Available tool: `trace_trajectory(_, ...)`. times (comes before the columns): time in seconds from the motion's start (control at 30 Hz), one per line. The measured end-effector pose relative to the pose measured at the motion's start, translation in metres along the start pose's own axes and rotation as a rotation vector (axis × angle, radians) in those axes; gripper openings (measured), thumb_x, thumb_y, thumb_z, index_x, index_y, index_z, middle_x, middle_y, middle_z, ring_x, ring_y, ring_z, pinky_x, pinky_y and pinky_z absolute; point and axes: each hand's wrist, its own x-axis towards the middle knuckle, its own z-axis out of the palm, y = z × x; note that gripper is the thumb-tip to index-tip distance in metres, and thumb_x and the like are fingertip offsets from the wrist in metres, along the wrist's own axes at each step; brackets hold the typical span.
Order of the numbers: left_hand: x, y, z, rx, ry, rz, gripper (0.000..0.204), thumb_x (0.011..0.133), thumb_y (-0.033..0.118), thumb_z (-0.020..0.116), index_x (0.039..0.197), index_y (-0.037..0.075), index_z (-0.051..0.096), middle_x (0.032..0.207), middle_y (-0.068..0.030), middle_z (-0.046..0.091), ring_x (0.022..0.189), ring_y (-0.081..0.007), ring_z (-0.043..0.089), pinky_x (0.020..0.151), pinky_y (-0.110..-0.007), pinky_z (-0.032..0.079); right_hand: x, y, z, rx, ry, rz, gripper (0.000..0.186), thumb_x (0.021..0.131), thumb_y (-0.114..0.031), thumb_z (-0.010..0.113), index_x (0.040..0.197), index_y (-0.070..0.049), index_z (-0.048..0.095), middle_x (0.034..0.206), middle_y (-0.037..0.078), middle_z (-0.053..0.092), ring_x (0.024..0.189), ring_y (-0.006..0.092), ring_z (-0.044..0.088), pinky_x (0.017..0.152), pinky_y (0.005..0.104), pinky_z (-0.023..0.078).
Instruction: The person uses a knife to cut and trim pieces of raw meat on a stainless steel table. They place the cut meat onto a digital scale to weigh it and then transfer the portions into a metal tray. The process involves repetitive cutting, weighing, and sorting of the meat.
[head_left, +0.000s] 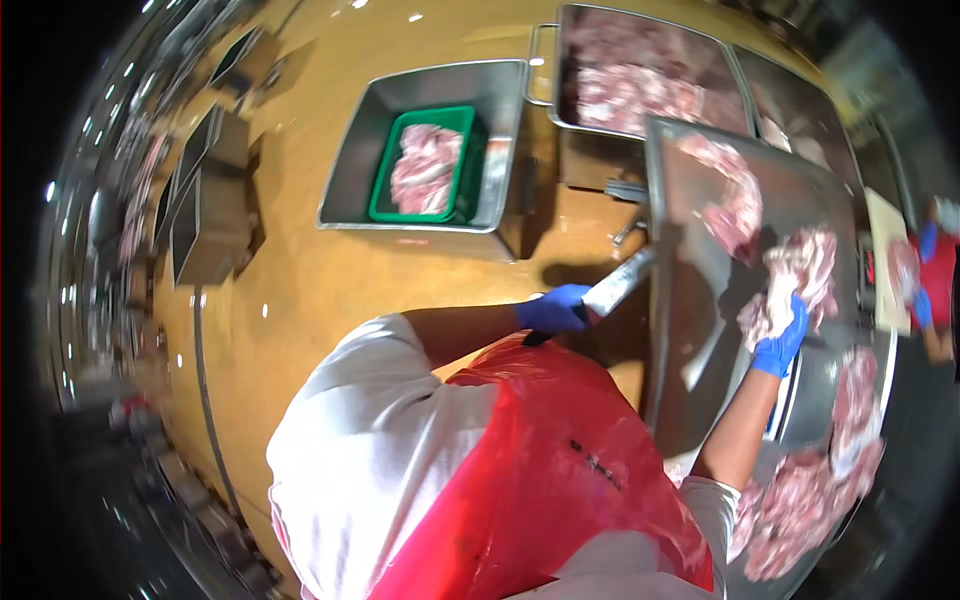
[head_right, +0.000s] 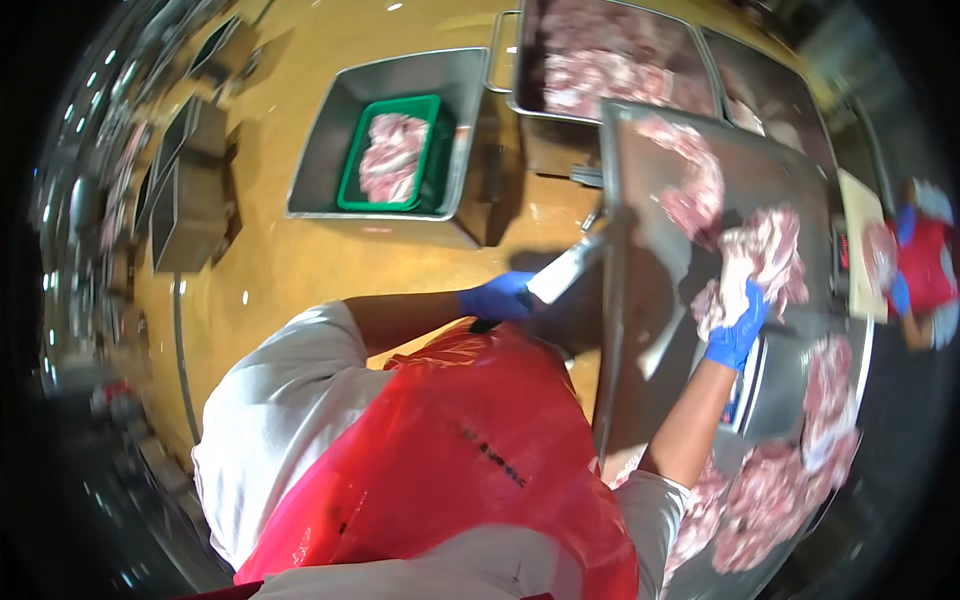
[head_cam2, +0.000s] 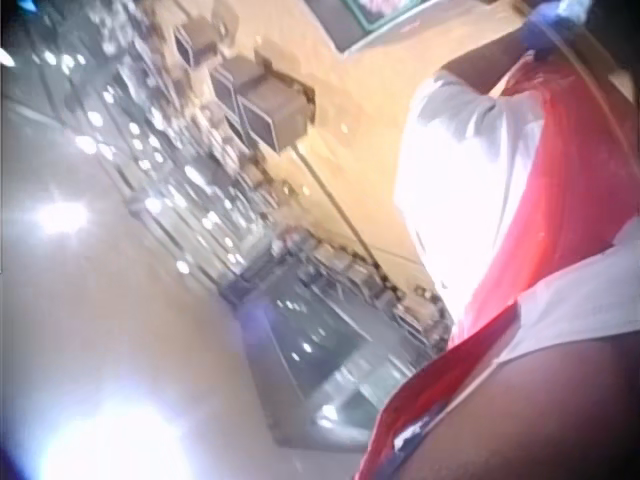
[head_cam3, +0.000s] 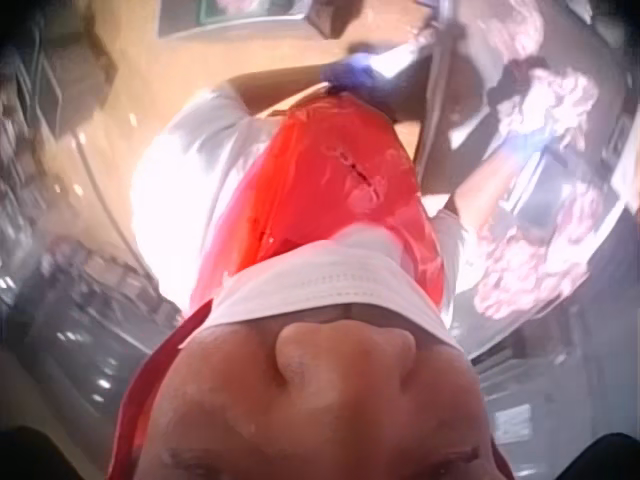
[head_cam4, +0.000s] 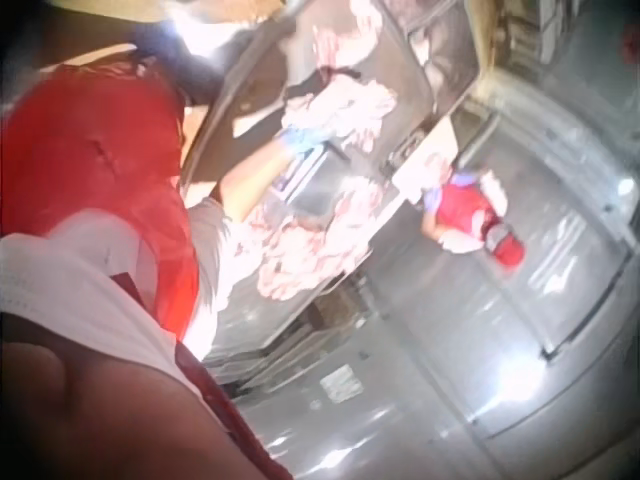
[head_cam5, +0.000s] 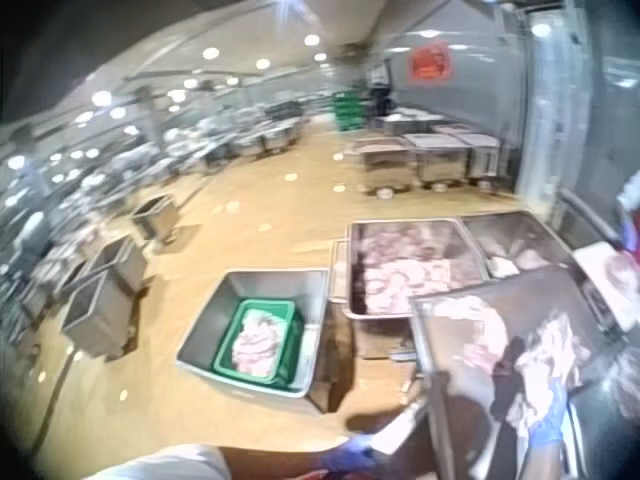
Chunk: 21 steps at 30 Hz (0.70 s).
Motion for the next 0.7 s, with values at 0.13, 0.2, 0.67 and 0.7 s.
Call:
trace_trajectory(0.13, -0.008, -0.009, -0.029, 0.067, -0.030, 0.165, 0.029, 0.071, 0.010, 0.067, 0.099, 0.007, 0.062, 0.087, -0.0048, 0.062, 0.083, -0.0158, 0.058, 0.077, -0.035, 0.049, 0.046, -0.095, 0.155, 0.953, -0.348, 0.106, 0.056, 0.090, -0.015, 0.063, 0.140, -0.007, 0.041, 0.105, 0.012, 0.059, 0.089, 0.0195, 0.058, 0.073, 0.0335, 0.048)
trace_trajectory(0.2, -0.008, -0.018, -0.048, 0.160, 0.025, -0.046, 0.037, 0.070, 0.009, 0.068, 0.107, 0.007, 0.060, 0.091, -0.0038, 0.062, 0.085, -0.0156, 0.058, 0.077, -0.034, 0.049, 0.076, -0.127, 0.227, 0.468, -0.134, -0.112, 0.074, 0.084, -0.008, 0.070, 0.147, -0.003, 0.031, 0.134, 0.015, 0.050, 0.121, 0.0250, 0.053, 0.102, 0.0348, 0.046)
trace_trajectory(0.67, -0.083, -0.039, -0.135, -0.041, 0.397, -0.193, 0.035, 0.077, -0.005, 0.061, 0.110, 0.004, 0.060, 0.095, -0.0011, 0.062, 0.086, -0.0120, 0.058, 0.078, -0.028, 0.048, 0.127, 0.102, 0.039, -1.003, 0.301, 0.748, 0.072, 0.070, -0.044, 0.077, 0.131, -0.011, 0.056, 0.123, 0.021, 0.063, 0.116, 0.0353, 0.060, 0.097, 0.0418, 0.049)
trace_trajectory(0.7, -0.072, -0.031, -0.129, -0.025, 0.361, -0.197, 0.035, 0.077, -0.004, 0.062, 0.111, 0.004, 0.060, 0.095, -0.0011, 0.061, 0.086, -0.0119, 0.058, 0.078, -0.028, 0.048, 0.115, 0.113, 0.038, -0.941, 0.284, 0.760, 0.072, 0.070, -0.044, 0.077, 0.131, -0.012, 0.057, 0.121, 0.021, 0.064, 0.114, 0.0361, 0.061, 0.096, 0.0428, 0.050)
